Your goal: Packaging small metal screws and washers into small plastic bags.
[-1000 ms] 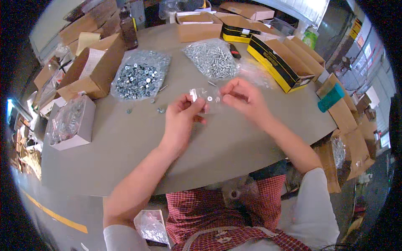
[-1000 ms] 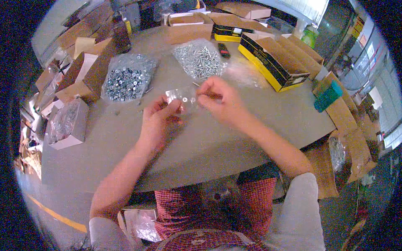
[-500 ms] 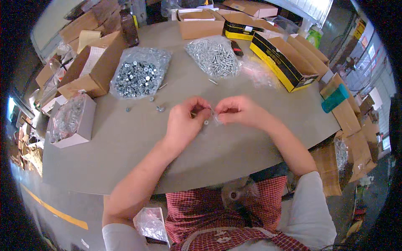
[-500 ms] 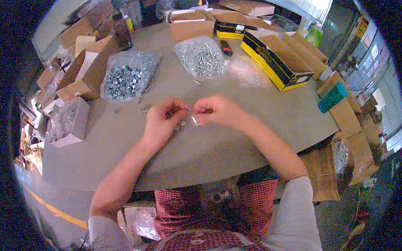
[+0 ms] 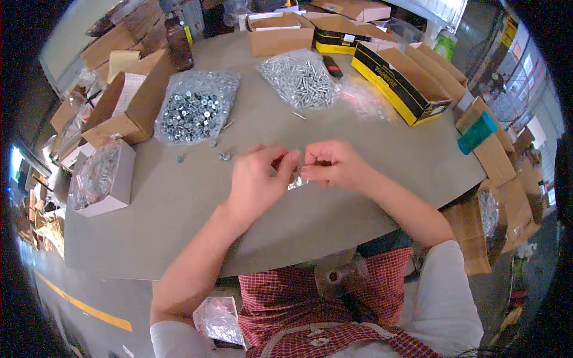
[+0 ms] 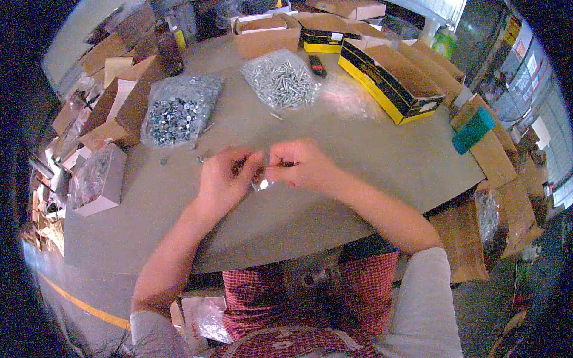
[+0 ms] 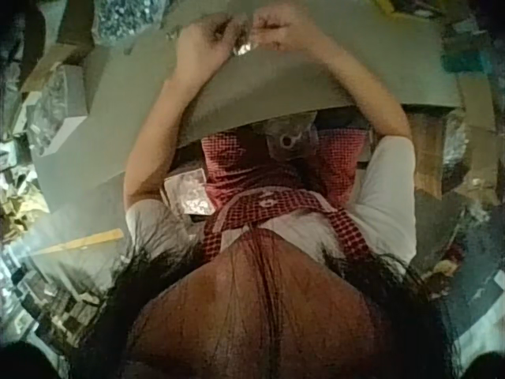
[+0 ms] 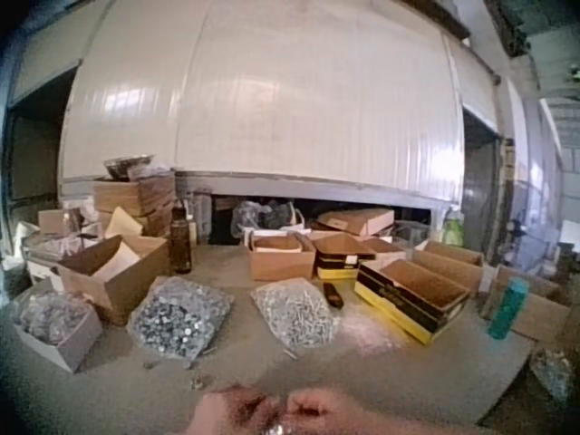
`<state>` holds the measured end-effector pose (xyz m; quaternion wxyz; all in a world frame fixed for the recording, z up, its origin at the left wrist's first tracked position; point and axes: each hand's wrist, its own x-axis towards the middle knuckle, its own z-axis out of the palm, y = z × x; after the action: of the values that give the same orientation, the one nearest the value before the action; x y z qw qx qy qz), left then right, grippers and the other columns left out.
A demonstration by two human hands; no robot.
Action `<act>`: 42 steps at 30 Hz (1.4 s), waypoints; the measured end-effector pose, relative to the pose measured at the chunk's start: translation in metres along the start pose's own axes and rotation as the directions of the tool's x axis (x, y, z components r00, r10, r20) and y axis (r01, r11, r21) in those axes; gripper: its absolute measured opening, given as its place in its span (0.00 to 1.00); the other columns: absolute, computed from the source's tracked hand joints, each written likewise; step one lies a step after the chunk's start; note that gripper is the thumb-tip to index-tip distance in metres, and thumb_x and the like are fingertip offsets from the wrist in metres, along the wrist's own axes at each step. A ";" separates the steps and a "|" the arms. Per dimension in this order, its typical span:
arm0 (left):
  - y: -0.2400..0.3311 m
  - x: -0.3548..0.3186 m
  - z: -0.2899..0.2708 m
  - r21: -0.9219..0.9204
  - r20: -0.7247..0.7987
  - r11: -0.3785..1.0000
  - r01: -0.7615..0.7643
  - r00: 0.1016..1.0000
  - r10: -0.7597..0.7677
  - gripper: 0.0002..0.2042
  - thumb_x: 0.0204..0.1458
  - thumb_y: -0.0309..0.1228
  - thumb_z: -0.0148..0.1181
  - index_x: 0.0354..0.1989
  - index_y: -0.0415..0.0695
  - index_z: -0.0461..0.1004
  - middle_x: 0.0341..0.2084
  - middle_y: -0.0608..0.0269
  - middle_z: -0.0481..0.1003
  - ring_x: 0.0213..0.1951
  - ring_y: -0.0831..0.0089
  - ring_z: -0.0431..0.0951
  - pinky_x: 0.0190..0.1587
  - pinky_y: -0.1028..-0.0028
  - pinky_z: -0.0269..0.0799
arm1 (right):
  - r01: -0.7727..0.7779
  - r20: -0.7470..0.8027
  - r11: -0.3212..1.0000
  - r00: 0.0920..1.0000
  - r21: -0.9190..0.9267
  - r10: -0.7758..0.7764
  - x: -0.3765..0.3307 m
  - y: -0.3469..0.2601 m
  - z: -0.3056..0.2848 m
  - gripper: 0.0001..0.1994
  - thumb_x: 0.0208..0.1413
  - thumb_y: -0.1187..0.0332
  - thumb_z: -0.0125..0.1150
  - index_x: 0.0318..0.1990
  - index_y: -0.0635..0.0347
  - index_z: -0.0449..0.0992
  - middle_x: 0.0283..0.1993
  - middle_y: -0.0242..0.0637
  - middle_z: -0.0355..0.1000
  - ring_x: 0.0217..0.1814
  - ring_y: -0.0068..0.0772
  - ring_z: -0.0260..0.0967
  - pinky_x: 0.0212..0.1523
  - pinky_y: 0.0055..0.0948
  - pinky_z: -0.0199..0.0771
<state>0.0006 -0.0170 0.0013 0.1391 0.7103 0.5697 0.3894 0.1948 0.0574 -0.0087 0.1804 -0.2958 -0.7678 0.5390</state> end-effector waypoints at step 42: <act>-0.004 0.007 0.004 -0.837 0.318 0.367 0.407 0.906 -0.280 0.18 0.60 0.43 0.56 0.47 0.39 0.72 0.32 0.63 0.78 0.34 0.75 0.75 0.36 0.75 0.69 | 0.416 -0.132 0.417 0.562 -0.808 -0.816 -0.015 -0.034 -0.005 0.06 0.47 0.68 0.66 0.34 0.50 0.79 0.43 0.33 0.76 0.65 0.40 0.62 0.70 0.51 0.46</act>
<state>0.0007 -0.0083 -0.0015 0.6016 0.4176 0.4058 0.5468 0.2004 0.0426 0.0251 0.4435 -0.1512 -0.8834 -0.0076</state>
